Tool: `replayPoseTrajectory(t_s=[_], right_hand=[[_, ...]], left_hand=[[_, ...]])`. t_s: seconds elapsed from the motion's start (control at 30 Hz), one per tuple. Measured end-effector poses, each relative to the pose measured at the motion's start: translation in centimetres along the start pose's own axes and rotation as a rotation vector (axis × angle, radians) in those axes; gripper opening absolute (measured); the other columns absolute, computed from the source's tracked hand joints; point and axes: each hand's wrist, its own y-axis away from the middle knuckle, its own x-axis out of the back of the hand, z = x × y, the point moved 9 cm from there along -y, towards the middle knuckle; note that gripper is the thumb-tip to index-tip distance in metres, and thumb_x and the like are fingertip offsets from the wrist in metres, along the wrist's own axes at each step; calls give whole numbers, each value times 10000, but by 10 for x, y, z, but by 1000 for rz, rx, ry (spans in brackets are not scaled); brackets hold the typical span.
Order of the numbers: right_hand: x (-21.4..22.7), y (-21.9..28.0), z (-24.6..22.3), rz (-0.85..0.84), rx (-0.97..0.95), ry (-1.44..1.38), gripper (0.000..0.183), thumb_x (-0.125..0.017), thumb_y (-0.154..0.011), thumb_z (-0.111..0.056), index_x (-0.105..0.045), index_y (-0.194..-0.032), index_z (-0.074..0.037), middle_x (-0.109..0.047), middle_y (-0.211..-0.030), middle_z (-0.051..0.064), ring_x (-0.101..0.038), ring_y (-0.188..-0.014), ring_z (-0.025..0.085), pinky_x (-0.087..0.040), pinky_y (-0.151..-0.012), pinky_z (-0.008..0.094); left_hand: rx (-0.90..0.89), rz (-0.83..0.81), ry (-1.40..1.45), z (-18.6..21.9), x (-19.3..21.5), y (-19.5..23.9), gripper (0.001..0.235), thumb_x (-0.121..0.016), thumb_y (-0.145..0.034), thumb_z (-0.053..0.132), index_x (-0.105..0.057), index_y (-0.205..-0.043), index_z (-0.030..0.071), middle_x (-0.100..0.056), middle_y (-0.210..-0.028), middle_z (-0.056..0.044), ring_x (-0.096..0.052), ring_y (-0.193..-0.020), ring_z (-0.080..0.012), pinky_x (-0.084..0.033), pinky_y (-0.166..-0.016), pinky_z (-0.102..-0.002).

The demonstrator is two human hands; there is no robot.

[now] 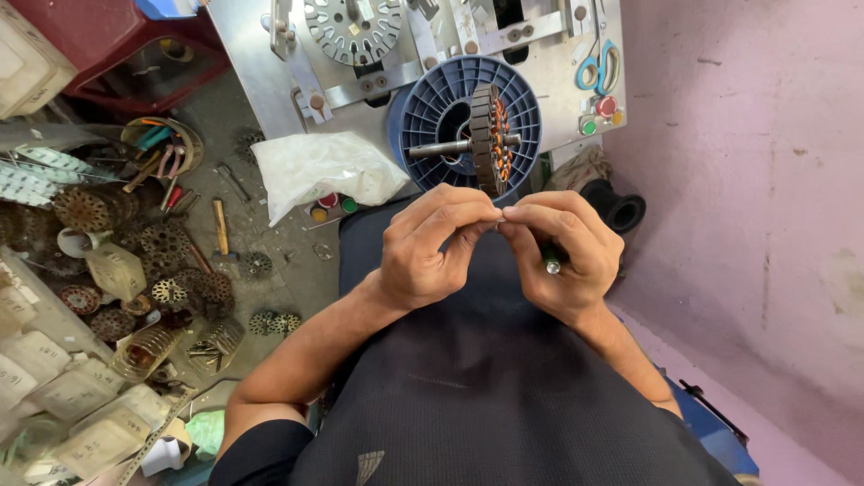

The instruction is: The person uses a small screwdriver to adjust or secure components on a motor stator mounted in a jig. They repeatedly rotate the stator and apply the tool to different slots while occasionally pressing a button on the machine's control panel.

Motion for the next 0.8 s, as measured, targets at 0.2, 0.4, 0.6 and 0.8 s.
replayPoseTrajectory(t_s=[0.2, 0.4, 0.6, 0.8], right_hand=[[-10, -5, 8, 46, -44, 78, 214, -817, -938, 107, -689, -1076, 5, -700, -1001, 93, -610, -686, 87, -476, -569, 207], [-14, -19, 31, 68, -127, 179, 219, -852, -932, 87, -715, -1077, -2, -692, -996, 85, -550, -628, 59, -416, -515, 204], [-21, -23, 36, 52, -74, 245, 238, -856, -934, 86, -711, -1085, -29, -696, -988, 73, -584, -635, 69, -441, -537, 214], [-27, -25, 35, 18, 39, 310, 276, -870, -914, 93, -720, -1102, -42, -696, -998, 80, -671, -764, 137, -522, -605, 252]], left_hand=[[65, -12, -12, -25, 0, -4, 198, -747, -945, -71, -649, -1087, 24, -688, -1039, -104, -691, -941, -241, -577, -775, -309], [168, -35, 188, -82, 11, -25, 485, -662, -913, 28, -596, -1394, 30, -590, -1457, -145, -535, -1368, -240, -416, -1216, -375], [168, -350, 396, -113, -7, -29, 589, -648, -871, -38, -622, -1443, 99, -525, -1554, -104, -322, -1577, -268, -259, -1369, -431], [158, -397, 439, -125, -6, -30, 525, -735, -939, -85, -649, -1421, 102, -607, -1473, -54, -422, -1537, -255, -346, -1343, -418]])
